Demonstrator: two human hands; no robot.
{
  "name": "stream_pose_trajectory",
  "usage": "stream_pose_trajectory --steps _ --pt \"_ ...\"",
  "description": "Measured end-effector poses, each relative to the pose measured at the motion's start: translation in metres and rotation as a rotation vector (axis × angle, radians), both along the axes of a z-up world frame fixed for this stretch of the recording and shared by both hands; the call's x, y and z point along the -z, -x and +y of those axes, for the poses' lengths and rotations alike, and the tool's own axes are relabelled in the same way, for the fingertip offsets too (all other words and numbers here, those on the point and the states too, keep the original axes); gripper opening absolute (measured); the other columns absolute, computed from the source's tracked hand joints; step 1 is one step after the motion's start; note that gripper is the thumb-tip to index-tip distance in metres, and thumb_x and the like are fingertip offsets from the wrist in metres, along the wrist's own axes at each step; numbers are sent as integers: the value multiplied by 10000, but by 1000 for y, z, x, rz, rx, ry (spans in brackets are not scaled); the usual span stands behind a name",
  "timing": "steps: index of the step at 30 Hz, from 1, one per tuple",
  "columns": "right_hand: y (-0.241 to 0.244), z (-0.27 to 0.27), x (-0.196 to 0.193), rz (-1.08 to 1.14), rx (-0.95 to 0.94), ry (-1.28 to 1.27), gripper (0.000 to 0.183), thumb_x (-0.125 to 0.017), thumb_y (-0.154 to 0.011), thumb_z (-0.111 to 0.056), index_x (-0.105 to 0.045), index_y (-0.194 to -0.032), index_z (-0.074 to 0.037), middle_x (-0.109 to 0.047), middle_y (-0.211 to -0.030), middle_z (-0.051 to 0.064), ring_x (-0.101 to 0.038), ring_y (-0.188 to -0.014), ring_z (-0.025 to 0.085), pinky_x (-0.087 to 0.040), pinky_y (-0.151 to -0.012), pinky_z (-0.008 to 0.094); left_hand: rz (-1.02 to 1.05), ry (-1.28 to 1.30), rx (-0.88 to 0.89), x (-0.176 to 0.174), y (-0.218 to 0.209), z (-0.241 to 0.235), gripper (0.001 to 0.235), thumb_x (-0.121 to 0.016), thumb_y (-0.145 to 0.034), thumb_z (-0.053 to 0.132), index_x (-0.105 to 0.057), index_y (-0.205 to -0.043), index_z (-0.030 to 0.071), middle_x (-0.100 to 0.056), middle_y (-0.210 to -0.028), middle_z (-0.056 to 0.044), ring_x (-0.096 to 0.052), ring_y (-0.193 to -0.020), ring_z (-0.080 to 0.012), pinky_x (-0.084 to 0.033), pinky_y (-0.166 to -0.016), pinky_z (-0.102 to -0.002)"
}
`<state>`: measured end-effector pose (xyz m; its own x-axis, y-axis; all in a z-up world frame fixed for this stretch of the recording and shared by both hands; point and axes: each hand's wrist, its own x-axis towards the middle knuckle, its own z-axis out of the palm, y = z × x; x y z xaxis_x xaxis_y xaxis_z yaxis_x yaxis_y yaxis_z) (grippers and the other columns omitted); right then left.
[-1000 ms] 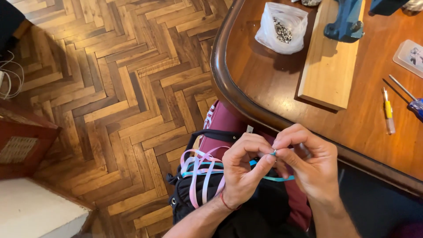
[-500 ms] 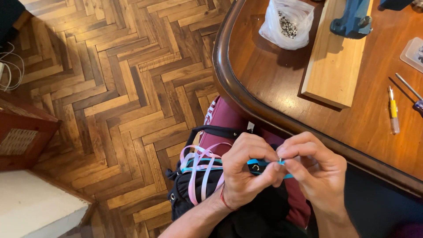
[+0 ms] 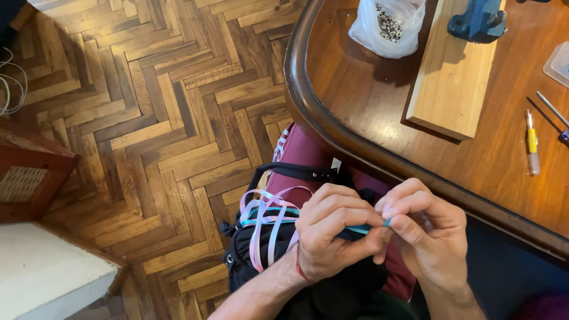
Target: Attaching metal eyelets and ribbons to a black fabric item using a manual press machine
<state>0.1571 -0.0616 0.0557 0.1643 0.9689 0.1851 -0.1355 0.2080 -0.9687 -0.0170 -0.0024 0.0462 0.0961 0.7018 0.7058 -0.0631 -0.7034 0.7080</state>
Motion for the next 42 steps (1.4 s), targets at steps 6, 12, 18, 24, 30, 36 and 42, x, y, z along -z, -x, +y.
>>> stream_pose_trajectory --steps 6,12,18,24,30,36,42 --pt "5 2 2 210 -28 17 129 -792 -1096 -122 -776 -1068 3 -659 -1053 195 -763 -874 312 -718 -357 318 4 54 28 1 0 0 131 -928 -1041 150 -818 -1076 88 -812 -1004 -56 -766 -909 -261 -653 -895 -370" --pt "3 1 5 219 -35 6 149 -780 -1110 -125 -763 -1079 20 -658 -1070 204 -781 -600 321 -737 -414 340 -6 70 39 3 -1 2 131 -919 -1049 96 -810 -1119 81 -825 -1035 -78 -782 -919 -270 -659 -905 -379" --pt "6 0 6 143 50 26 106 -793 -1070 -97 -774 -1031 0 -682 -1050 189 -727 -733 265 -729 -434 314 -9 56 -20 2 -3 2 164 -948 -1020 123 -816 -1108 81 -847 -1047 -60 -807 -908 -261 -673 -906 -375" --pt "9 3 9 144 51 -16 106 -793 -1062 -77 -764 -1073 25 -690 -1037 215 -748 -505 316 -713 -428 325 44 -86 -118 3 -3 6 168 -954 -1010 26 -846 -1126 85 -835 -1031 -36 -781 -893 -257 -692 -839 -340" --pt "10 8 -8 -105 57 -7 148 -758 -1085 -147 -717 -1070 -6 -651 -1054 166 -762 -537 239 -717 -456 265 12 83 2 -1 -2 5 161 -929 -983 13 -798 -1058 71 -826 -998 -37 -812 -954 -277 -681 -940 -378" --pt "-38 81 -47 -542 131 19 241 -725 -1183 -279 -716 -1166 -39 -698 -887 46 -732 -575 139 -480 -586 188 -282 529 237 24 -10 5 62 -833 -1051 26 -784 -1042 61 -855 -1114 -150 -829 -1078 -260 -691 -932 -327" --pt "-99 239 -55 -1333 74 -345 128 -802 -1201 80 -901 -1254 19 -856 -1211 184 -794 -1098 298 -614 -989 433 -297 501 282 32 -18 9 68 -837 -1066 69 -775 -1039 70 -846 -1114 -147 -837 -1095 -285 -682 -1046 -397"
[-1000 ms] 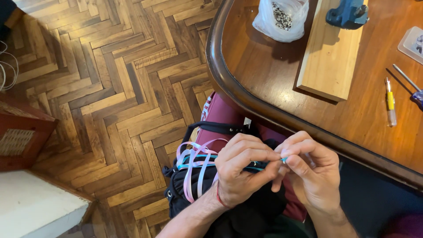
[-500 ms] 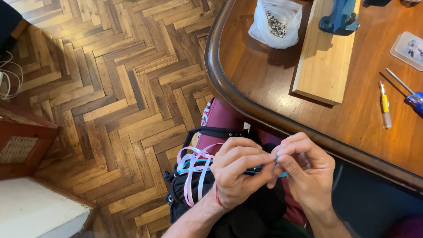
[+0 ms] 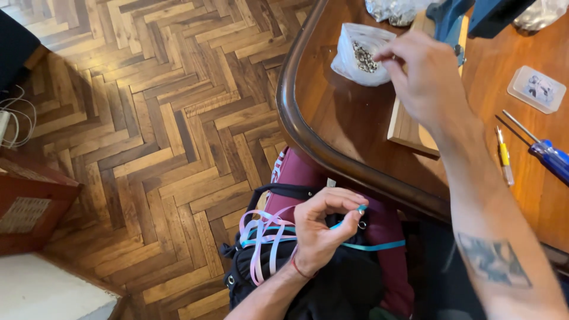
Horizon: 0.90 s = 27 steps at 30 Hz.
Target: Attaching metal eyelets and ribbons to a black fabric item using a manual press machine
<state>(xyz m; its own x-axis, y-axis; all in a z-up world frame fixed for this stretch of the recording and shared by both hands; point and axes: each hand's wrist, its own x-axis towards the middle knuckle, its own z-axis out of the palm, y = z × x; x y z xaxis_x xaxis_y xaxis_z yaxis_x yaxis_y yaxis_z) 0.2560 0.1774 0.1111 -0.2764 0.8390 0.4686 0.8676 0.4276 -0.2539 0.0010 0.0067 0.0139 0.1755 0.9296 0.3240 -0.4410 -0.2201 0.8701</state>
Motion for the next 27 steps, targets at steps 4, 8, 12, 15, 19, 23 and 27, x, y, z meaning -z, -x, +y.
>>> stream_pose_trajectory --steps 4,8,12,15,19,23,27 --pt "-20 66 29 -145 168 165 176 -769 -1105 -103 -922 -1128 -188 -779 -1245 71 -747 -1109 333 -573 -781 508 31 -41 1 2 2 5 61 -840 -1051 61 -781 -1035 67 -840 -1089 -151 -830 -1049 -274 -682 -1015 -375" --pt "-16 84 31 -312 130 218 102 -834 -1159 -188 -926 -1119 -205 -806 -1168 92 -760 -979 326 -597 -797 482 57 -61 -27 4 5 7 65 -842 -1033 54 -791 -1030 94 -858 -1071 -112 -815 -1028 -237 -669 -1007 -368" --pt "-7 87 25 -437 206 316 121 -851 -1152 -285 -922 -1166 -189 -820 -1171 120 -770 -1047 358 -639 -799 518 83 -72 -26 5 4 8 69 -850 -1028 58 -804 -1025 110 -869 -1066 -81 -807 -1029 -213 -660 -1005 -357" --pt "-1 87 22 -517 248 359 126 -840 -1163 -305 -906 -1157 -198 -802 -1189 94 -787 -990 331 -647 -690 491 76 -98 -18 5 3 8 70 -861 -1034 60 -809 -1043 105 -867 -1069 -83 -810 -1033 -219 -658 -999 -356" --pt "-4 114 25 -504 232 411 66 -915 -1069 -175 -924 -1104 -119 -892 -1096 102 -835 -1061 284 -702 -969 504 87 -110 -19 4 3 7 70 -860 -1041 69 -805 -1043 113 -868 -1074 -67 -795 -1031 -211 -658 -979 -349" --pt "-25 133 35 -489 179 431 134 -967 -1025 -300 -918 -1028 -175 -887 -1018 51 -832 -908 266 -690 -854 503 78 -96 -14 4 2 4 63 -852 -1035 55 -805 -1030 97 -866 -1067 -88 -792 -1028 -210 -671 -947 -329" --pt "3 86 -10 -455 86 465 134 -822 -1139 -195 -792 -1065 -88 -746 -1159 125 -749 -1026 326 -627 -846 501 70 -82 -23 7 2 2 70 -850 -1022 28 -808 -1024 84 -863 -1064 -101 -785 -1025 -211 -674 -924 -314"
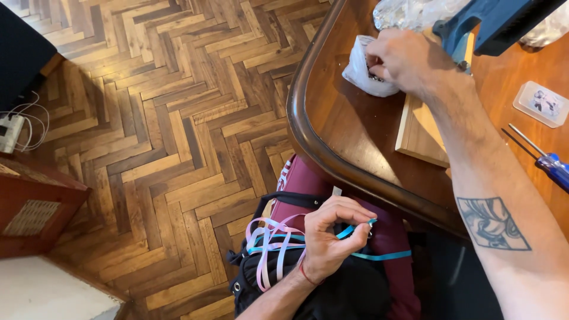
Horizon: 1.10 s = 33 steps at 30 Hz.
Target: Attaching metal eyelets and ribbons to a black fabric item using a manual press machine
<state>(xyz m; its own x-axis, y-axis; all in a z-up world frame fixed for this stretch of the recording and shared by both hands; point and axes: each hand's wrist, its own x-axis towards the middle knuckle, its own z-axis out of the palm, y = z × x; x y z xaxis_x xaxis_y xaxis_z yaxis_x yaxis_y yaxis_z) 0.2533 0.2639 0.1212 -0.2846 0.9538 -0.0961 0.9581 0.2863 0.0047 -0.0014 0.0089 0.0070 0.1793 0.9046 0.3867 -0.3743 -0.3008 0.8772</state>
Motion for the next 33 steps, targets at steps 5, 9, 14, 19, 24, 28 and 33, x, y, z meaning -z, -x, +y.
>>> stream_pose_trajectory --steps 5,9,14,19,24,28,33 --pt "-4 -18 14 -21 -139 -145 132 -791 -1142 -123 -763 -1019 -87 -727 -1103 63 -769 -823 284 -674 -659 409 2 -28 -16 -4 0 -2 106 -857 -1006 -4 -811 -1029 89 -864 -1056 -90 -786 -1015 -204 -669 -929 -315" --pt "-16 -10 25 -71 -262 -201 187 -707 -1105 -102 -663 -932 -161 -682 -938 11 -645 -822 246 -546 -643 422 15 -45 -21 -8 -1 -1 123 -864 -999 -11 -814 -1032 96 -867 -1056 -80 -790 -1023 -206 -671 -947 -322" --pt "-6 -2 10 28 -185 -68 164 -783 -1023 -41 -687 -930 -137 -734 -953 40 -702 -869 265 -593 -757 440 16 -64 -24 -7 -2 -1 117 -858 -1000 -14 -809 -1031 88 -864 -1057 -92 -782 -1015 -214 -663 -938 -330" --pt "-12 -14 12 148 -176 -161 172 -735 -987 12 -605 -990 -101 -671 -922 74 -610 -815 260 -519 -731 402 -15 -34 -29 -7 -3 1 97 -840 -999 -17 -799 -1014 70 -848 -1037 -126 -778 -986 -229 -653 -890 -322" --pt "-3 -64 -7 377 -267 -374 170 -727 -1128 59 -806 -1275 30 -720 -1221 211 -715 -974 328 -567 -873 430 -191 213 42 11 -5 -2 64 -811 -1078 -1 -758 -1083 -35 -768 -1102 -201 -762 -905 -232 -767 -794 -307" --pt "14 -128 -17 509 -273 -351 43 -816 -1189 40 -781 -1204 19 -781 -1065 157 -744 -861 222 -600 -801 352 -190 245 29 6 -2 -4 52 -814 -1071 -23 -763 -1077 -27 -776 -1097 -188 -793 -842 -240 -767 -767 -301" --pt "50 -230 4 1404 1 -75 143 -818 -996 -57 -816 -1102 39 -875 -989 211 -832 -562 221 -701 -504 216 -18 -2 -142 -17 3 -4 68 -824 -1046 30 -783 -1037 84 -848 -1008 -115 -786 -949 -223 -655 -891 -335"
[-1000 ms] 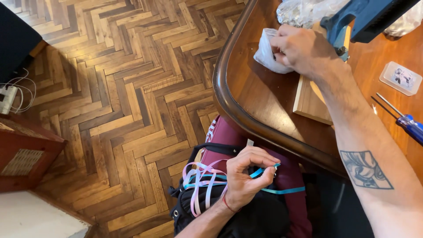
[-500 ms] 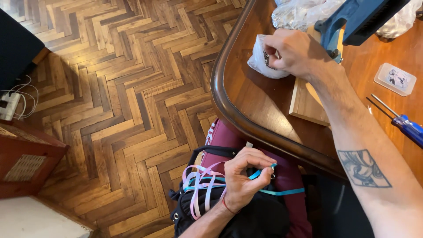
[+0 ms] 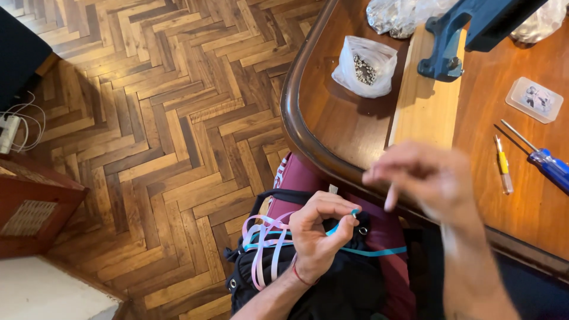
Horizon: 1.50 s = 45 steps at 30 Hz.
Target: Attaching metal eyelets and ribbons to a black fabric item using a manual press machine
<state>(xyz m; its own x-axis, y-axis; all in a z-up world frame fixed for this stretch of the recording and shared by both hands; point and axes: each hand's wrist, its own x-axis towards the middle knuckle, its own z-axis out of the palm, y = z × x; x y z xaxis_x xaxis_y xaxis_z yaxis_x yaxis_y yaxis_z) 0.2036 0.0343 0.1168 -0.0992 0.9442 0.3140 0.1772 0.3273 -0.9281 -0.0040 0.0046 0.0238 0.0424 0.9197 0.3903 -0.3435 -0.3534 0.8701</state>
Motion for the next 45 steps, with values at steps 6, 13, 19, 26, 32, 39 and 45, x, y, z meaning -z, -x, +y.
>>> stream_pose_trajectory --steps 6,13,19,26,32,39,45 --pt "32 -82 37 31 143 -61 102 -853 -933 -28 -820 -1016 19 -839 -1071 236 -875 -514 216 -718 -585 184 137 -221 -131 -20 6 -2 142 -823 -1010 -33 -782 -1053 96 -877 -1030 -109 -822 -930 -259 -675 -930 -390" --pt "56 -107 54 -152 384 -316 82 -830 -939 -28 -832 -1004 22 -859 -999 220 -852 -715 196 -750 -647 191 217 -454 -222 -36 3 -6 140 -891 -968 -58 -780 -1010 15 -883 -1006 -125 -854 -844 -287 -721 -840 -371" --pt "59 -107 66 21 401 -309 104 -835 -930 -45 -816 -1006 23 -826 -987 225 -814 -725 211 -693 -556 178 274 -529 -296 -39 0 -7 110 -880 -986 -4 -791 -1008 56 -882 -968 -89 -848 -786 -242 -727 -765 -312" --pt "60 -106 71 82 396 -292 50 -843 -935 -36 -810 -962 -10 -809 -943 156 -776 -794 220 -619 -501 183 284 -559 -345 -36 -2 -7 76 -857 -986 7 -798 -978 53 -880 -944 -86 -856 -768 -236 -732 -746 -296" --pt "57 -108 82 181 379 -251 115 -886 -897 -35 -812 -983 -16 -797 -943 160 -742 -781 220 -603 -463 183 275 -588 -344 -36 -2 -9 77 -855 -995 14 -792 -963 45 -878 -940 -102 -861 -762 -241 -734 -739 -296" --pt "67 -108 75 170 405 -297 84 -865 -936 -33 -815 -1004 -32 -752 -969 120 -660 -729 172 -553 -488 165 254 -518 -353 -38 -3 -13 98 -868 -975 9 -790 -950 64 -874 -920 -78 -845 -754 -236 -723 -729 -291" --pt "69 -111 85 309 372 -227 70 -855 -980 -44 -834 -1046 -36 -720 -1070 102 -669 -723 148 -577 -511 150 278 -575 -369 -36 -1 -11 107 -857 -1031 94 -796 -952 55 -878 -932 -90 -854 -749 -243 -725 -727 -296"
